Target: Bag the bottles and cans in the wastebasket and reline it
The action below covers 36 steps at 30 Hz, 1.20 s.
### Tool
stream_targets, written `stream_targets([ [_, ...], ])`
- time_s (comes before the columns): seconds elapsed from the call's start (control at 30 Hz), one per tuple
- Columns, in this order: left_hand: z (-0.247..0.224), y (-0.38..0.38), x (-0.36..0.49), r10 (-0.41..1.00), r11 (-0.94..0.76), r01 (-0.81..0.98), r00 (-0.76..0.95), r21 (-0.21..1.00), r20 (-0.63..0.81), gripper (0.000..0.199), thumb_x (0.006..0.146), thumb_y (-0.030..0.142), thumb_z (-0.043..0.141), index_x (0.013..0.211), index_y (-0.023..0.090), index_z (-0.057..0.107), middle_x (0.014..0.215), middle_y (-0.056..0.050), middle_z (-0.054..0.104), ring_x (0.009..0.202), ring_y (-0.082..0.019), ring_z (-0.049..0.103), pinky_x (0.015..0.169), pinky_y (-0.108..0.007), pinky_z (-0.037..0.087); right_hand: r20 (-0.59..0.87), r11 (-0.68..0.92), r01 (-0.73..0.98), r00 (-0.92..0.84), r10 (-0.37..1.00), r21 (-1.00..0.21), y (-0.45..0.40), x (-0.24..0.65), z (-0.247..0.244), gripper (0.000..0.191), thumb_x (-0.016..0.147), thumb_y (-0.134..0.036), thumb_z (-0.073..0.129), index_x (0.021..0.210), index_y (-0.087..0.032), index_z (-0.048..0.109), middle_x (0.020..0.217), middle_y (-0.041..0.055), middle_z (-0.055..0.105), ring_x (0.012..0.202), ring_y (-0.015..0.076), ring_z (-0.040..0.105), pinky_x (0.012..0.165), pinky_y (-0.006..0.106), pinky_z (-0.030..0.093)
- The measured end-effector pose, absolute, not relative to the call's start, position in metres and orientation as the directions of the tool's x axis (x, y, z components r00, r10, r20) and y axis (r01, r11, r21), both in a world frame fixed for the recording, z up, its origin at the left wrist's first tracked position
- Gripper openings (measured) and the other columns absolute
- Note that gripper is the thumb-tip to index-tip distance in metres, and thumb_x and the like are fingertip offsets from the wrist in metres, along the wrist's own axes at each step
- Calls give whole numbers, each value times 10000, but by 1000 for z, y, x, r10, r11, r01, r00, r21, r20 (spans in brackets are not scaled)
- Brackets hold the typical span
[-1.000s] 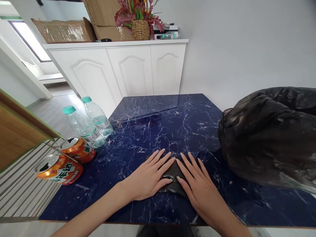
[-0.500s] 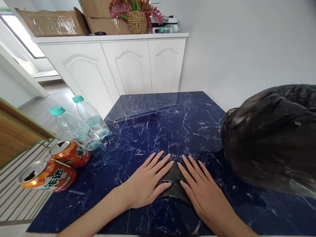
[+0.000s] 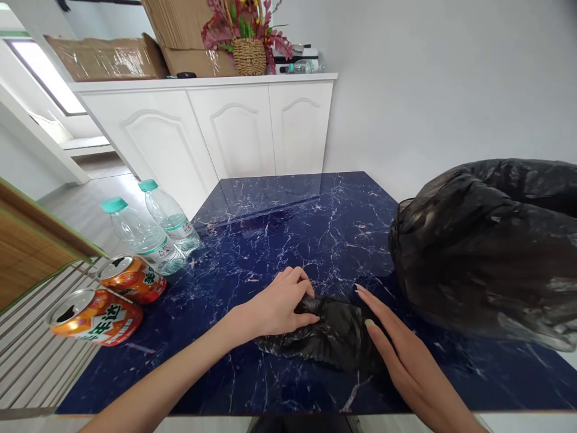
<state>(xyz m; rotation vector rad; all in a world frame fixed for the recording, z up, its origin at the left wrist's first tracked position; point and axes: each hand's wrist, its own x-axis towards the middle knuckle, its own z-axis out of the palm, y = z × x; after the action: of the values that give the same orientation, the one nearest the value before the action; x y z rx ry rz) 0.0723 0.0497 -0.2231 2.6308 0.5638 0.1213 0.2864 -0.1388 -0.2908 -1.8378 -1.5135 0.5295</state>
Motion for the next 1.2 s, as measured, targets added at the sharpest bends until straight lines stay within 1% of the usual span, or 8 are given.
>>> stream_targets([
  [0.27, -185, 66, 81, 405, -709, 451, 890, 541, -210, 225, 951, 405, 700, 1045, 243, 575, 859, -6, 699, 682, -200, 609, 582, -294, 379, 78, -149, 509, 398, 914, -848, -140, 300, -289, 510, 1108, -601, 365, 1521, -402, 588, 1562, 8, 614, 1439, 307, 587, 1124, 530, 567],
  [0.4, -169, 102, 97, 461, -623, 436, 875, 650, -145, 339, 969, 468, 663, 1193, 240, 550, 1046, -41, 783, 751, -205, 689, 651, -299, 459, 86, -130, 469, 412, 907, -874, -138, 298, -287, 502, 1102, -601, 393, 1479, -366, 626, 1517, 35, 655, 1402, 304, 621, 1110, 498, 580],
  [0.6, -163, 160, 158, 587, -599, 412, 809, 686, 27, 544, 912, 547, 730, 1344, 241, 607, 1444, -129, 650, 1331, -347, 627, 939, -404, 559, 144, -85, 497, 404, 903, -863, -136, 298, -287, 461, 1105, -575, 404, 1439, -362, 639, 1494, 32, 673, 1356, 286, 660, 1018, 413, 638],
  [0.77, -181, 179, 237, 548, -508, 335, 836, 793, -1, 581, 946, 503, 723, 1418, 199, 570, 1221, -151, 756, 1003, -303, 773, 855, -453, 630, 147, -96, 506, 419, 896, -857, -134, 297, -287, 438, 1111, -550, 414, 1448, -361, 622, 1453, 34, 701, 1304, 267, 698, 985, 368, 651],
  [0.83, -190, 180, 272, 517, -542, 294, 855, 787, 36, 546, 962, 474, 713, 1397, 175, 576, 1240, -167, 751, 1028, -299, 770, 879, -449, 633, 118, -124, 495, 429, 895, -860, -134, 296, -286, 423, 1115, -538, 422, 1450, -366, 617, 1443, 27, 708, 1301, 260, 700, 994, 357, 646],
  [0.93, -207, 177, 316, 515, -627, 258, 845, 735, 143, 622, 929, 424, 766, 1427, 133, 533, 1415, -225, 660, 1270, -349, 675, 1051, -485, 565, 88, -169, 493, 456, 886, -853, -134, 293, -284, 401, 1117, -530, 430, 1425, -371, 631, 1459, 15, 697, 1323, 262, 686, 1014, 355, 639],
  [1.07, -226, 167, 336, 494, -761, 228, 810, 607, 316, 721, 932, 271, 755, 1540, 92, 411, 1682, -269, 369, 1585, -402, 328, 1303, -561, 261, 98, -169, 512, 453, 886, -842, -133, 290, -286, 391, 1109, -530, 454, 1403, -367, 655, 1461, 18, 694, 1316, 275, 690, 1010, 361, 647],
  [1.2, -236, 163, 315, 273, -962, 238, 814, 135, 513, 513, 1068, 271, 529, 1542, 98, 436, 1728, -244, 296, 1644, -349, 209, 1346, -547, 167, 48, -214, 473, 483, 874, -855, -133, 288, -287, 386, 1095, -548, 478, 1394, -396, 669, 1444, 1, 704, 1289, 272, 708, 961, 345, 669],
])
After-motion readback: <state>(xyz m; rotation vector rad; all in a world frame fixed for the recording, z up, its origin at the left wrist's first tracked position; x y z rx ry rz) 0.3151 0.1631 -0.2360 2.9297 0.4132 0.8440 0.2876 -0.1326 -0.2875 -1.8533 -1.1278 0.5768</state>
